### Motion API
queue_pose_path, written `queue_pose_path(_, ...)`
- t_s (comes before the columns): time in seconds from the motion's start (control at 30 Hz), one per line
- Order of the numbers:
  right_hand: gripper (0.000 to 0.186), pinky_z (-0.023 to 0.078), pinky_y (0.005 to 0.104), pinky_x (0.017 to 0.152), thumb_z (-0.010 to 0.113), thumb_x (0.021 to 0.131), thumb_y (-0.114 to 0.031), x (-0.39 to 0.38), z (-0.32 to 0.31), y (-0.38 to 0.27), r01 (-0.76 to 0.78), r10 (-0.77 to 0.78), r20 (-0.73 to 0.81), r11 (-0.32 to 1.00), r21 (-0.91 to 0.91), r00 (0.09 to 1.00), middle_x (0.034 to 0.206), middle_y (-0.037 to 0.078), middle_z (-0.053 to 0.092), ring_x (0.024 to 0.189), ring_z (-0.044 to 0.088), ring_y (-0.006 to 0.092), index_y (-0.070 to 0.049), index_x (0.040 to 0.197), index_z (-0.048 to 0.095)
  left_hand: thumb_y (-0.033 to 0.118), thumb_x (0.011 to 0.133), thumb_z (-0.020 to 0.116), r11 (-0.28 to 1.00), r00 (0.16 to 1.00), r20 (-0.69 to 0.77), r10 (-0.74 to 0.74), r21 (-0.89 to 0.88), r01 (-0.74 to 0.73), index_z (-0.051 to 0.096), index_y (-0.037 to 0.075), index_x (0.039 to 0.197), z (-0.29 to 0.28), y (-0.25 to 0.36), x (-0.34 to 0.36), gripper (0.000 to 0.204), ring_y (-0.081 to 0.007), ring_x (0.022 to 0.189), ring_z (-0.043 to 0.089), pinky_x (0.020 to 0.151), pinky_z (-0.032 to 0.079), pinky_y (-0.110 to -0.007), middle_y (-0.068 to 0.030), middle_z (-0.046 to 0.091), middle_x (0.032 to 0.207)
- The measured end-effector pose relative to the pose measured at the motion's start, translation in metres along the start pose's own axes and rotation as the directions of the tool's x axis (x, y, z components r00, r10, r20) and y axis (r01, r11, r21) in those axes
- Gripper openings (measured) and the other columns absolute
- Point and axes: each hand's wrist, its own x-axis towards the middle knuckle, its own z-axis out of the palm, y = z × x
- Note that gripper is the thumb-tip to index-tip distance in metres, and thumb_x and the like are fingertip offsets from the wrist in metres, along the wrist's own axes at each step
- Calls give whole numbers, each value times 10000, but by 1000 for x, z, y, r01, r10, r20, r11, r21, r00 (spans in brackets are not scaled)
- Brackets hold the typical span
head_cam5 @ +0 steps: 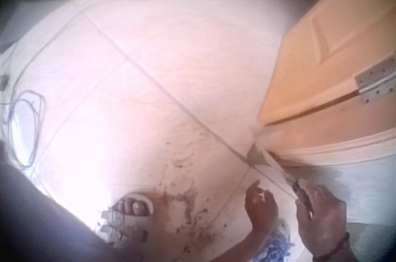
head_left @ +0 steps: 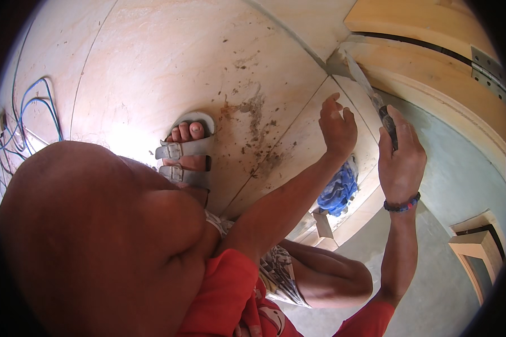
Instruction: The person is applying grout to the joints between wall tiles using a grout float and a trowel. They smooth the grout along the seams and wipe excess material with a cloth.
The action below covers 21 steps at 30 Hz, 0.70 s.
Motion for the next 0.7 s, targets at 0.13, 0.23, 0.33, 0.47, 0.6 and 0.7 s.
queue_pose_path(0.13, 348, 542, 417, 679, 620, 856, -66, 1, 4, -1, 33, -32, 19, 998, -58, 999, 990, 147, 653, 812, 664, 337, -73, 1203, 599, -3, 808, 578, 999, 999, 5, 32, 0, -32, 505, 11, 1184, 1, 3, -1, 383, -308, 934, 551, 802, 428, -447, -156, 558, 1024)
queue_pose_path(0.23, 355, 545, 415, 674, 616, 857, -66, 1, 4, -3, 32, -29, 30, 996, -81, 999, 996, 143, 649, 809, 663, 336, -75, 1211, 592, -1, 806, 581, 1000, 1000, 7, 30, -1, -30, 501, 11, 1187, 3, 3, -1, 389, -307, 936, 551, 807, 426, -447, -155, 559, 1023)
queue_pose_path(0.33, 353, 545, 414, 667, 616, 856, -72, 3, 3, -5, 41, -38, 38, 995, -87, 999, 995, 141, 649, 809, 664, 332, -73, 1208, 592, 1, 805, 583, 999, 999, 4, 36, 12, -36, 495, 13, 1193, 3, 3, 1, 398, -305, 937, 551, 808, 425, -447, -151, 558, 1017)
queue_pose_path(0.47, 353, 546, 414, 662, 618, 854, -85, 3, -4, -1, 40, -38, 26, 992, -121, 999, 991, 134, 649, 803, 665, 326, -71, 1205, 591, 1, 806, 585, 1000, 999, 31, 9, 17, -10, 494, 13, 1192, 4, 6, -1, 397, -304, 942, 551, 809, 424, -447, -150, 555, 1010)
queue_pose_path(0.6, 357, 549, 407, 661, 616, 856, -90, 4, 2, -6, 66, -62, 37, 990, -121, 997, 987, 122, 650, 807, 663, 315, -79, 1211, 587, 10, 808, 591, 998, 998, 12, 56, 40, -57, 491, 14, 1195, 3, 4, 2, 401, -303, 947, 551, 812, 423, -446, -148, 552, 1018)
queue_pose_path(0.7, 355, 550, 403, 659, 612, 859, -90, 6, 0, -6, 52, -46, 45, 989, -141, 998, 979, 115, 649, 812, 661, 308, -84, 1212, 586, 13, 808, 594, 999, 999, 26, 35, 29, -36, 489, 14, 1198, 5, 7, 1, 404, -303, 947, 552, 814, 423, -447, -148, 551, 1029)
